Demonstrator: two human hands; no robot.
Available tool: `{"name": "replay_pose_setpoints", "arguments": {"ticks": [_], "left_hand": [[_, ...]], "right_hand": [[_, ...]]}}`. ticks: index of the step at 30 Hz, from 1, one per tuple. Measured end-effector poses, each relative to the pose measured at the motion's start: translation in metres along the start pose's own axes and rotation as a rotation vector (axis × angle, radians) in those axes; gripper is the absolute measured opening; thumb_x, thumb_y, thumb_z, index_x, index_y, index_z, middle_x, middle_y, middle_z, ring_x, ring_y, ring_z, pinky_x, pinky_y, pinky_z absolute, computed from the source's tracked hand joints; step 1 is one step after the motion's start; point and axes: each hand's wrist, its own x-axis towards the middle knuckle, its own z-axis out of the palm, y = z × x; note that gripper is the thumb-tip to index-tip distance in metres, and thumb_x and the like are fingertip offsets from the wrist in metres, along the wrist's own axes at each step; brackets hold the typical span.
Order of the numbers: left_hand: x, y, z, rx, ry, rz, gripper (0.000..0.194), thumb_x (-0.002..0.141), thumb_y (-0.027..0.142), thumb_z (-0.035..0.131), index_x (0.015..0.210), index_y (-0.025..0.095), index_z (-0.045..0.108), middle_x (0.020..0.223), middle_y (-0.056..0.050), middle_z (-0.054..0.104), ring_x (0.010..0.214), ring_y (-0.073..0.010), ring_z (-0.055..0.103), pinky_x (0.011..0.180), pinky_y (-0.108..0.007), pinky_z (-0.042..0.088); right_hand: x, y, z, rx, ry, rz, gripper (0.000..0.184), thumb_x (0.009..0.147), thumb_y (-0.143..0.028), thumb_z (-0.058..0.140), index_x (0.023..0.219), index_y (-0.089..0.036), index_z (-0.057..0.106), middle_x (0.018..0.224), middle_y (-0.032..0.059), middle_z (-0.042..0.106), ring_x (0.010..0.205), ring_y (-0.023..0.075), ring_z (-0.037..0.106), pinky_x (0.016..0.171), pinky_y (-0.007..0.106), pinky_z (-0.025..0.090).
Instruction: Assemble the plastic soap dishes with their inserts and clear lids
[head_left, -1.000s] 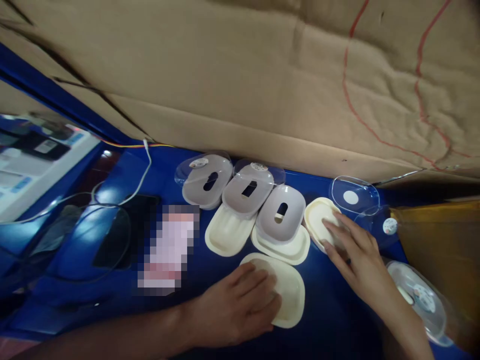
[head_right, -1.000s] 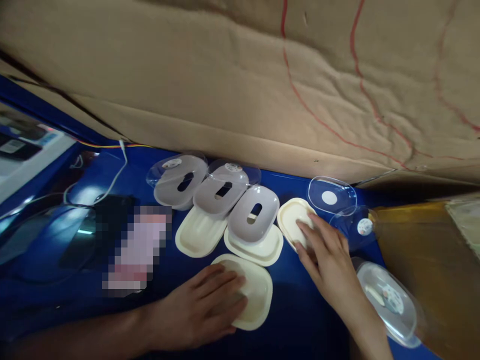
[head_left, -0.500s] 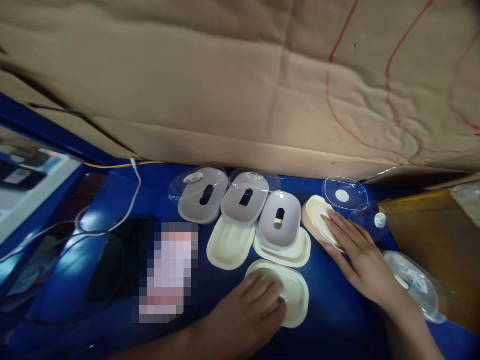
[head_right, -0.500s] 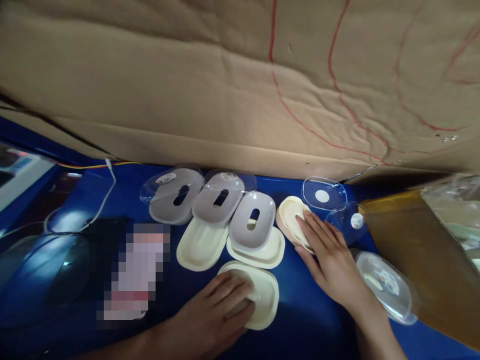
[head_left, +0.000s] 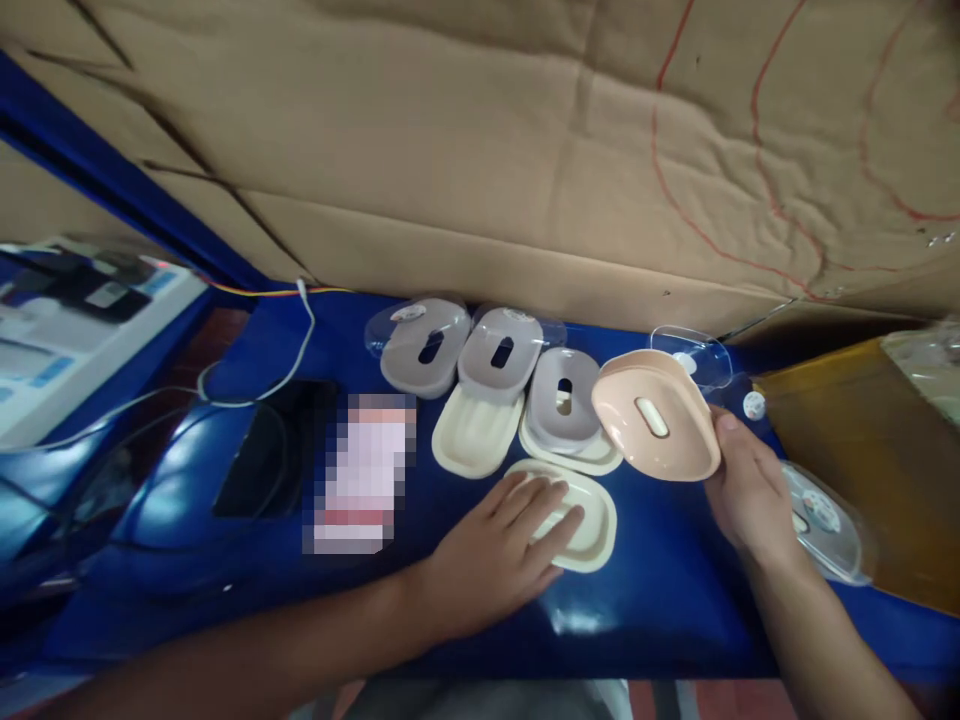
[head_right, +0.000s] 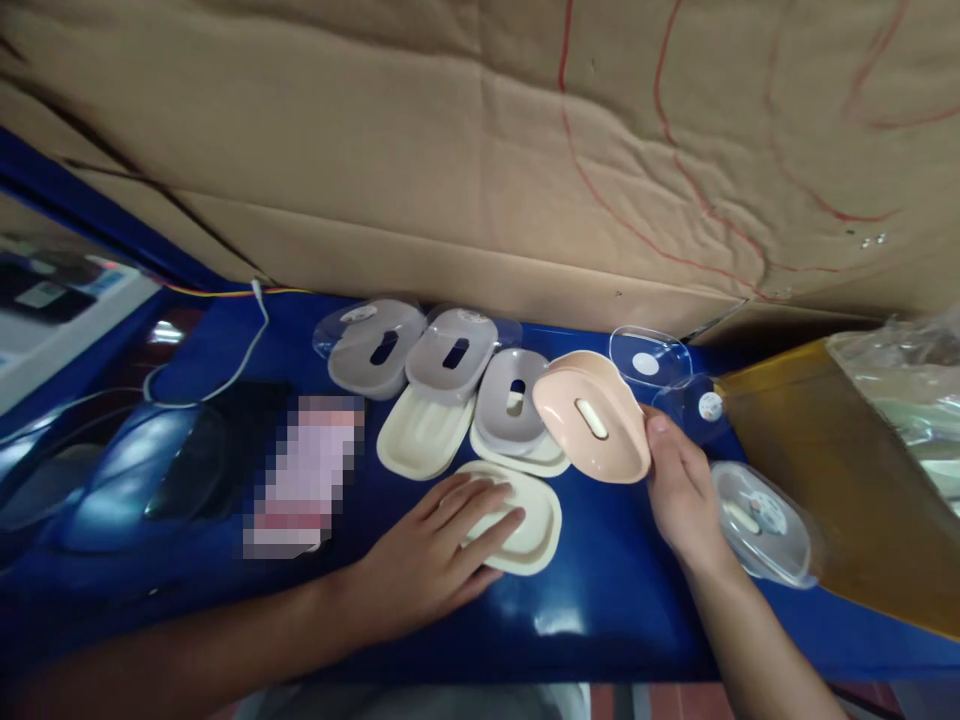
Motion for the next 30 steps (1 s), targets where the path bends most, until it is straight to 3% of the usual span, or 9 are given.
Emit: {"name": "replay_pose_setpoints", "arguments": {"ticks": [2,5,9,13,18,22,26,30], "left_hand": [[-0.002,0.003,0.001,-0.049,0.028,-0.014,0.054,0.102,0.032,0.07,0.15,0.015,0.052,0.147,-0.02,0.063,0.137,-0.0371,0.061,0.12,-0.058,0.048],[-0.004,0.008,0.001,-0.291,0.168,-0.092,0.074,0.101,0.04,0.073,0.163,0.022,0.037,0.154,-0.019,0.057,0.143,-0.0357,0.056,0.119,-0.055,0.051],[0.002,0.011,0.006,-0.731,0.441,-0.3,0.075,0.101,0.037,0.073,0.161,0.033,0.029,0.157,-0.016,0.049,0.137,-0.0304,0.061,0.109,-0.048,0.059],[0.012,0.005,0.008,-1.018,0.581,-0.458,0.067,0.099,0.04,0.076,0.15,0.033,0.034,0.154,-0.013,0.048,0.122,-0.0237,0.069,0.097,-0.039,0.062],[0.018,-0.008,-0.001,-0.994,0.589,-0.512,0.078,0.093,0.038,0.081,0.153,0.029,0.032,0.141,-0.013,0.061,0.115,-0.0244,0.072,0.096,-0.039,0.062],[0.018,-0.014,-0.008,-0.983,0.533,-0.567,0.076,0.095,0.04,0.076,0.158,0.026,0.034,0.139,-0.014,0.065,0.116,-0.0262,0.073,0.095,-0.039,0.062],[0.017,-0.016,-0.011,-0.876,0.506,-0.612,0.061,0.09,0.038,0.08,0.142,0.023,0.052,0.138,-0.013,0.066,0.116,-0.0264,0.071,0.086,-0.035,0.063],[0.016,-0.008,-0.01,-0.694,0.538,-0.593,0.055,0.088,0.034,0.081,0.135,0.023,0.053,0.126,-0.009,0.067,0.107,-0.0229,0.07,0.086,-0.035,0.061]], "right_hand": [[-0.003,-0.006,0.007,0.187,0.027,0.103,0.047,0.11,-0.06,0.048,0.139,-0.03,0.071,0.128,0.0121,0.079,0.11,0.0294,0.077,0.083,0.04,0.064],[-0.016,-0.019,0.02,0.353,0.015,0.178,0.045,0.104,-0.063,0.059,0.138,-0.034,0.069,0.136,0.0076,0.076,0.119,0.029,0.074,0.089,0.04,0.063],[-0.036,-0.036,0.046,0.555,-0.218,0.266,0.051,0.096,-0.069,0.069,0.131,-0.032,0.071,0.129,0.0062,0.078,0.117,0.0288,0.073,0.09,0.039,0.062],[-0.044,-0.042,0.066,0.647,-0.344,0.291,0.052,0.091,-0.069,0.076,0.124,-0.029,0.072,0.118,0.0048,0.08,0.109,0.026,0.075,0.093,0.037,0.06],[-0.044,-0.031,0.066,0.488,-0.508,0.034,0.047,0.1,-0.064,0.067,0.13,-0.029,0.067,0.128,0.0061,0.076,0.117,0.0256,0.073,0.104,0.04,0.059],[-0.048,-0.027,0.064,0.313,-0.516,-0.168,0.041,0.105,-0.057,0.063,0.136,-0.029,0.062,0.133,0.0086,0.074,0.121,0.026,0.072,0.106,0.042,0.06],[-0.052,-0.027,0.072,0.338,-0.537,-0.198,0.044,0.104,-0.05,0.066,0.142,-0.03,0.054,0.138,0.0097,0.073,0.125,0.0261,0.073,0.101,0.041,0.064],[-0.059,-0.023,0.078,0.21,-0.424,-0.157,0.041,0.102,-0.048,0.069,0.135,-0.027,0.055,0.118,0.0077,0.08,0.104,0.0253,0.079,0.085,0.037,0.067]]}}
